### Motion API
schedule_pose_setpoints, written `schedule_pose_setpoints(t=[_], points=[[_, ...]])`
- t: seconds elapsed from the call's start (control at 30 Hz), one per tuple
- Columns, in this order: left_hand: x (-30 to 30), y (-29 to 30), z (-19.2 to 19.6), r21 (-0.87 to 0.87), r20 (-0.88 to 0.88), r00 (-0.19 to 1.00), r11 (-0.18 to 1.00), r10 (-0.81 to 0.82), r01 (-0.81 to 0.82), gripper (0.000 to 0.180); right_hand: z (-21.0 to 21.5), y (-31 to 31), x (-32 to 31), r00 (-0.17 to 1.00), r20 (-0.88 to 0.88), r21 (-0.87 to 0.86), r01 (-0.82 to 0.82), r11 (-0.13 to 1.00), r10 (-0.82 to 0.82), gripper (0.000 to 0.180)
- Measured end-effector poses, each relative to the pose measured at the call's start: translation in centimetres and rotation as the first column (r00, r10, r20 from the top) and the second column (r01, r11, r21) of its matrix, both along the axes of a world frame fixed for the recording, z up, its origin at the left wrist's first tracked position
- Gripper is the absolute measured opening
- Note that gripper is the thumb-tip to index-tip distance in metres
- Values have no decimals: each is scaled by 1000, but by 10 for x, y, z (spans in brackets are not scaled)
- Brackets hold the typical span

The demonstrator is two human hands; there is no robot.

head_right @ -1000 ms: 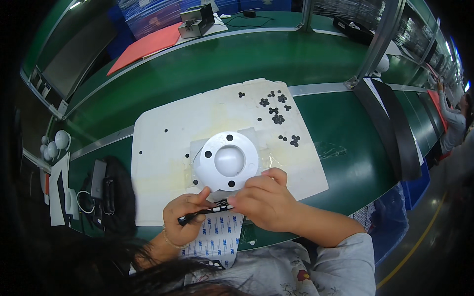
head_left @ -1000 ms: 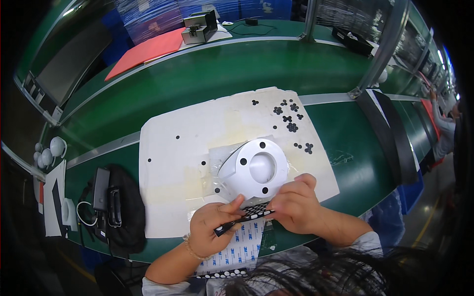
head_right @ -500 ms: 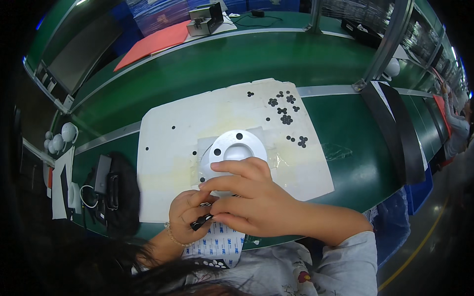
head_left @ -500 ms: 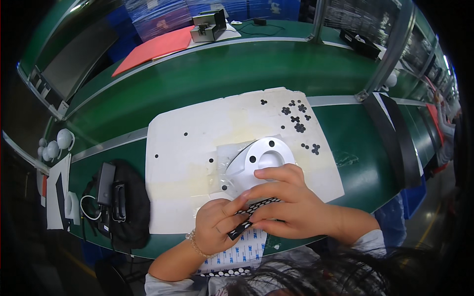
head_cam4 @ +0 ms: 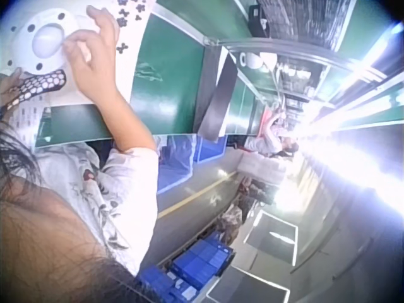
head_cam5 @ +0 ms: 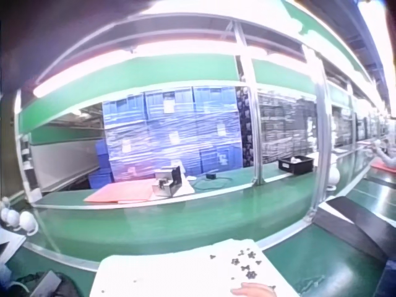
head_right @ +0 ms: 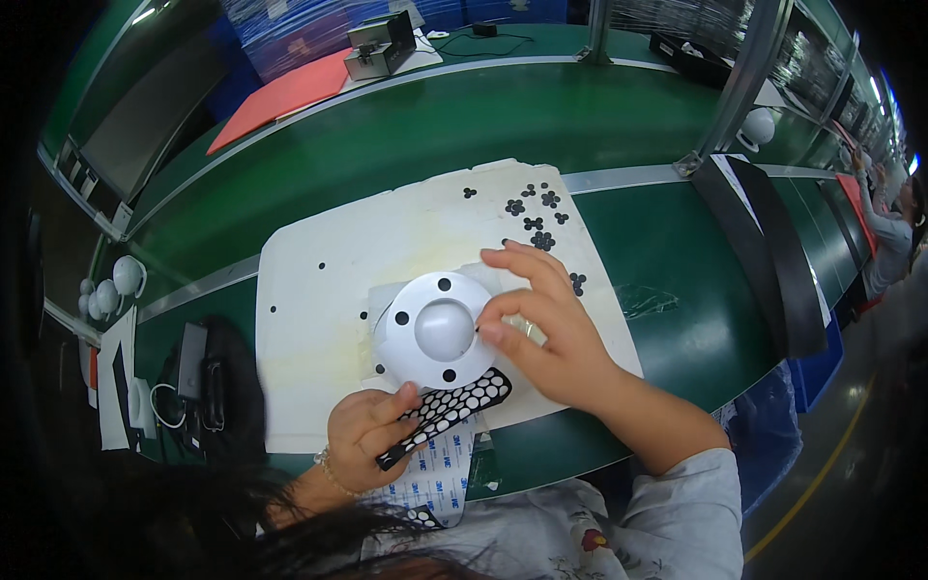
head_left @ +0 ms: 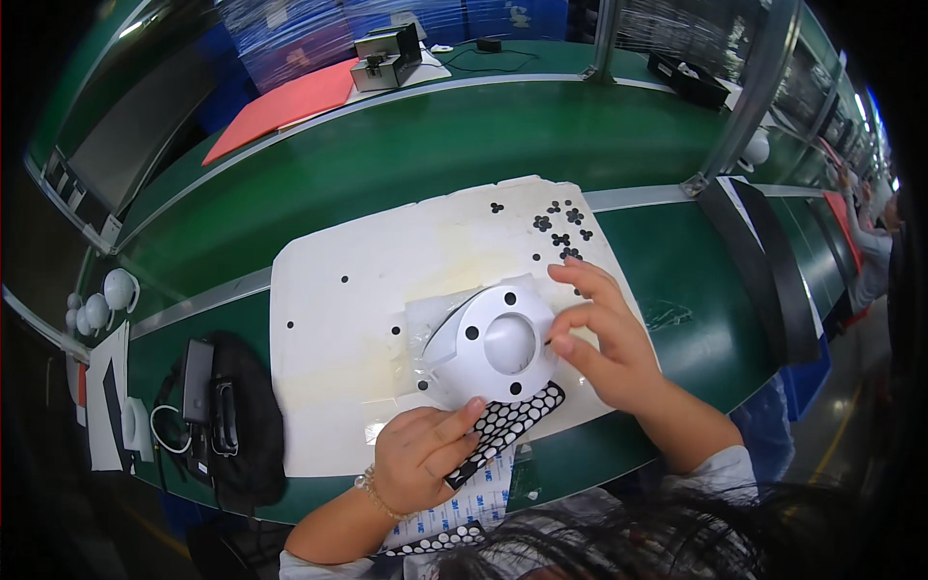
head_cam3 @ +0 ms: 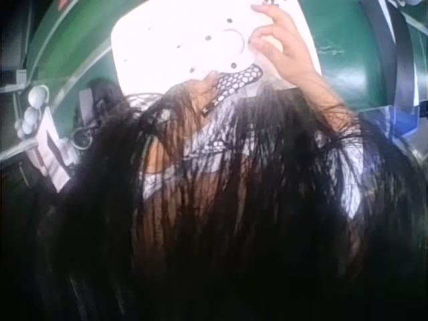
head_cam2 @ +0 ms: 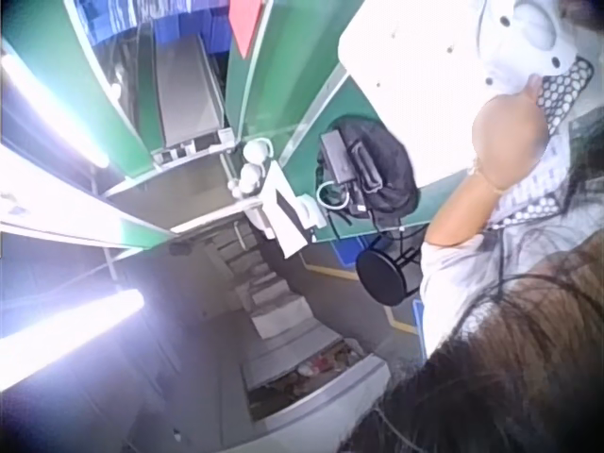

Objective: The person applies small black circular stickers to the bottom of white dome-shaped electronic devices. They peel the stickers from a sheet and place them into specific holes on the device base, then move the finished unit to the side. The person repeats this process for multiple units on a green assembly table.

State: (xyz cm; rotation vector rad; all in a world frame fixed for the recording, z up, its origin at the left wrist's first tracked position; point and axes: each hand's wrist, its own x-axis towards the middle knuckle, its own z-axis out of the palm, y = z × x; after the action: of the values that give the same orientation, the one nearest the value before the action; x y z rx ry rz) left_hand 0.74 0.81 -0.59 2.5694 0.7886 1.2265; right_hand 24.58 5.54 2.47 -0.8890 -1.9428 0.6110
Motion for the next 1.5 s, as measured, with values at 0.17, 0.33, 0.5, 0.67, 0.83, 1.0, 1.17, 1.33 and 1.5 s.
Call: schedule_pose_setpoints(t=[0.17, 0.33, 0.5, 0.67, 0.83, 1.0, 1.17, 1.33, 1.5], points=[[-1, -1, 3, -14, -41, 999, 1000, 11, -12, 18, -11, -1, 6, 975, -221, -312, -103, 944, 33, 10], [-1, 1, 4, -19, -31, 999, 1000, 7, -8, 18, -13, -5, 6, 983, -167, -275, -124, 953, 79, 8], [-1, 1, 2, -19, -2, 1000, 1000, 6, -6, 19, -14, -4, 7, 987, -134, -222, -116, 968, 87, 8], [-1, 2, 1, -6, 18, 1000, 1000, 13, -13, 18, -17, -6, 5, 990, -129, -185, -83, 979, 59, 7], [-1, 1, 4, -22, 3, 1000, 1000, 12, -12, 19, -26, -8, 11, 993, 114, 148, 14, 989, -31, 13], [-1, 2, 3, -21, 8, 1000, 1000, 15, -15, 21, -22, -15, 19, 946, 260, 325, 101, 940, -192, 26], [1, 4, 1, -2, 16, 1000, 1000, 12, -12, 23, -22, -10, 0, 834, -538, -692, -355, 629, -122, 31], [-8, 4, 1, -45, -28, 998, 998, -48, 46, 32, -25, -1, -5, 878, -476, -669, -328, 667, -45, 25], [-5, 1, -1, -51, 1, 1000, 999, -13, 13, 18, -32, -1, -6, 890, -455, -603, -277, 748, -38, 24]])
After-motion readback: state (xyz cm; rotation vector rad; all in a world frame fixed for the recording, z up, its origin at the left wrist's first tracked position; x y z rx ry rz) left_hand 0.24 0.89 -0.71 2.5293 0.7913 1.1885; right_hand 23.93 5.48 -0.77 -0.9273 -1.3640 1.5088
